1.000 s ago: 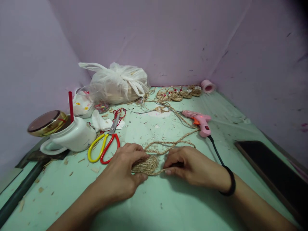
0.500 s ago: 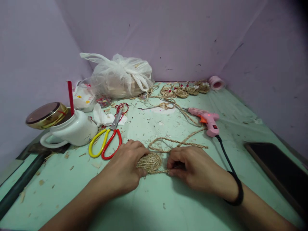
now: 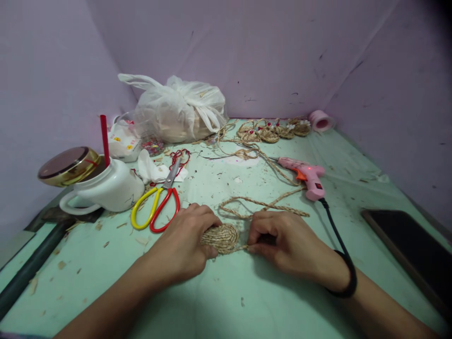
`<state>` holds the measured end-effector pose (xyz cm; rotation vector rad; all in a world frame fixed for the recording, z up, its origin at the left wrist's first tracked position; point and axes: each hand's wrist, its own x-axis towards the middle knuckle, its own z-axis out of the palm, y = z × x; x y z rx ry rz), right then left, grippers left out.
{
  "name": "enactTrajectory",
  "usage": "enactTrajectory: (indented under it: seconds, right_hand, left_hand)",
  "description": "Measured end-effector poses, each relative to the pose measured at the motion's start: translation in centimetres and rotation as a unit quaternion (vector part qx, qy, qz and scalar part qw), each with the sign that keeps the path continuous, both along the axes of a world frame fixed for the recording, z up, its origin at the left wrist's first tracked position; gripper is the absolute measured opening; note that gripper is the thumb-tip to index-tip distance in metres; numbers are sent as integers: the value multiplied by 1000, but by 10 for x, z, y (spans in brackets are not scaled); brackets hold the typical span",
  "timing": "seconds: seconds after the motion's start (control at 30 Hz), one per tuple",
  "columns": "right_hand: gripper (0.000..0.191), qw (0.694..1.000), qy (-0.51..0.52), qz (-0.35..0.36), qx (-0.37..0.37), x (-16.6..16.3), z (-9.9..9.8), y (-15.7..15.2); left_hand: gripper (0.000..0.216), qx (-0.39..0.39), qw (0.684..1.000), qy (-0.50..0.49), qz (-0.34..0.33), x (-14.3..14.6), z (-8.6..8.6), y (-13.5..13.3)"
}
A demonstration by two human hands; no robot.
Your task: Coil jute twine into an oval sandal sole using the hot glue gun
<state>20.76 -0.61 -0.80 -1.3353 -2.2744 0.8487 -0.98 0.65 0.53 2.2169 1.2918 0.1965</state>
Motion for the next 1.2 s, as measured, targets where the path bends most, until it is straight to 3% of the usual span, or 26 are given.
enactTrajectory:
  seconds: [0.17,0.37,0.7,0.8,0.9,1.0,1.2]
  right_hand:
    - [13,999,35,16,13,2,-2,3]
    - [11,999,41,-30,6,-1,-7,5]
    - [9,998,26,-38,46,-4,-10,5]
    - [3,996,-5,-68,63,-5,-8,5]
    - [8,992,-33,-100,74,-5,-7,5]
    - [3,994,-16,-81,71,-5,-8,7]
    - [13,999,-2,-36,40,-2,-4,9]
  left_hand:
    - [28,2,1000,-2,-2,1,1,0]
    - [27,2,1000,-7,-5,1,1,-1]
    - [25,-2,1000,-19,-3,1,-1,-1]
    - [25,-1,1000,-19,-5,1,-1,-1]
    - [27,5,1000,-21,-11,1,-1,0]
    - [28,7,1000,-22,-15,1,-1,1]
    - [31,8,999,-22,-39,1,1,0]
